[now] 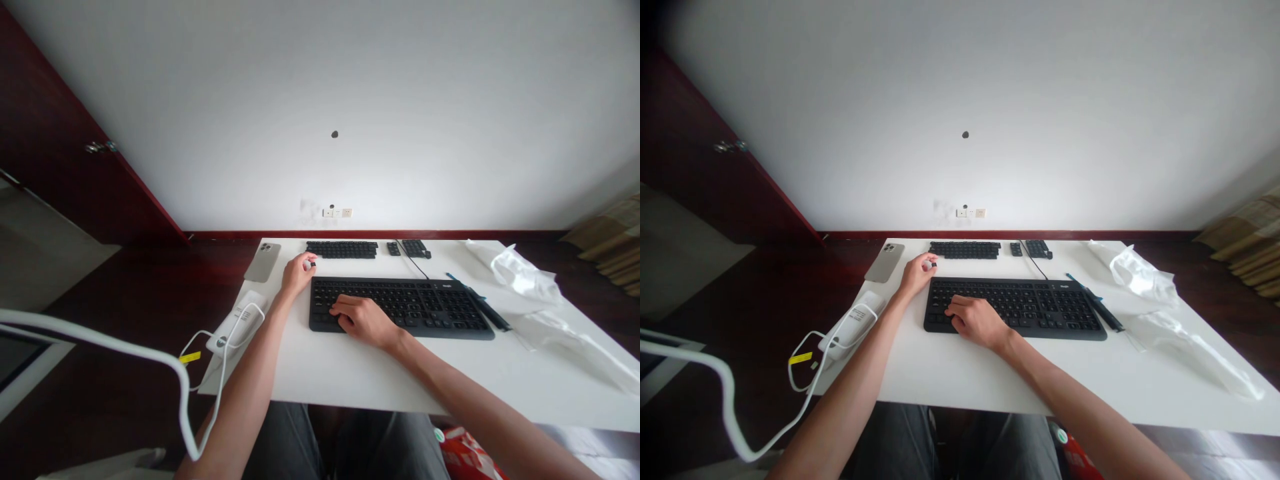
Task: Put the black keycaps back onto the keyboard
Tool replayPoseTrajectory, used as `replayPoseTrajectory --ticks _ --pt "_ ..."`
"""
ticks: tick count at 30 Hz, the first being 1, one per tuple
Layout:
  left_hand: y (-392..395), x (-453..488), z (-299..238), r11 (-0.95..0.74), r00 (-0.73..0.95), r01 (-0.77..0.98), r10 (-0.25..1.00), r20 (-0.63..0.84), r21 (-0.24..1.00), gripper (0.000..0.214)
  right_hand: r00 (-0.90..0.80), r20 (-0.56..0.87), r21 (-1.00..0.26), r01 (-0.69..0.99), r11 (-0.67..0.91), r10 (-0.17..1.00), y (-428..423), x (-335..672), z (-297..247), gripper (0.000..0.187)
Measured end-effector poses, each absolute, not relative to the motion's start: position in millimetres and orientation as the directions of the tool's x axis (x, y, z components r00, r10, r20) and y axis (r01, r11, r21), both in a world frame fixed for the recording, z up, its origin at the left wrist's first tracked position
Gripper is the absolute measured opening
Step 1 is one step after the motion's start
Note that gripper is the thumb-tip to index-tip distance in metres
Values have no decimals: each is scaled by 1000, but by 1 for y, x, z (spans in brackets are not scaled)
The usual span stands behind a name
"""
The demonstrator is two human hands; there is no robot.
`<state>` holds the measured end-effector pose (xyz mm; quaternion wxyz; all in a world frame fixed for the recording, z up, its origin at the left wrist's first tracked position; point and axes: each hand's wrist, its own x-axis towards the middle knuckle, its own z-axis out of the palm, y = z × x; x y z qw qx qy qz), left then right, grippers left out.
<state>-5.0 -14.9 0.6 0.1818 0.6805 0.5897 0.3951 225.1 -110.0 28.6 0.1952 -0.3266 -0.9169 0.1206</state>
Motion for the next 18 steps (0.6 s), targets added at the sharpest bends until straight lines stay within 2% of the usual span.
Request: replayPoseTrajectory --ticks 4,9,13,18 --pt "-15 -2 3 -289 -2 646 925 380 707 37 -671 328 -420 527 739 665 -111 227 22 28" --pt "-18 7 10 -349 50 553 920 388 756 38 -661 351 -526 447 723 664 -102 229 24 31" --pt "-28 18 19 -402 124 473 911 393 784 33 -549 391 -613 444 654 739 -92 240 31 32" --pt "-43 38 30 -413 236 369 908 346 833 35 -412 414 -645 496 581 811 -81 255 35 27"
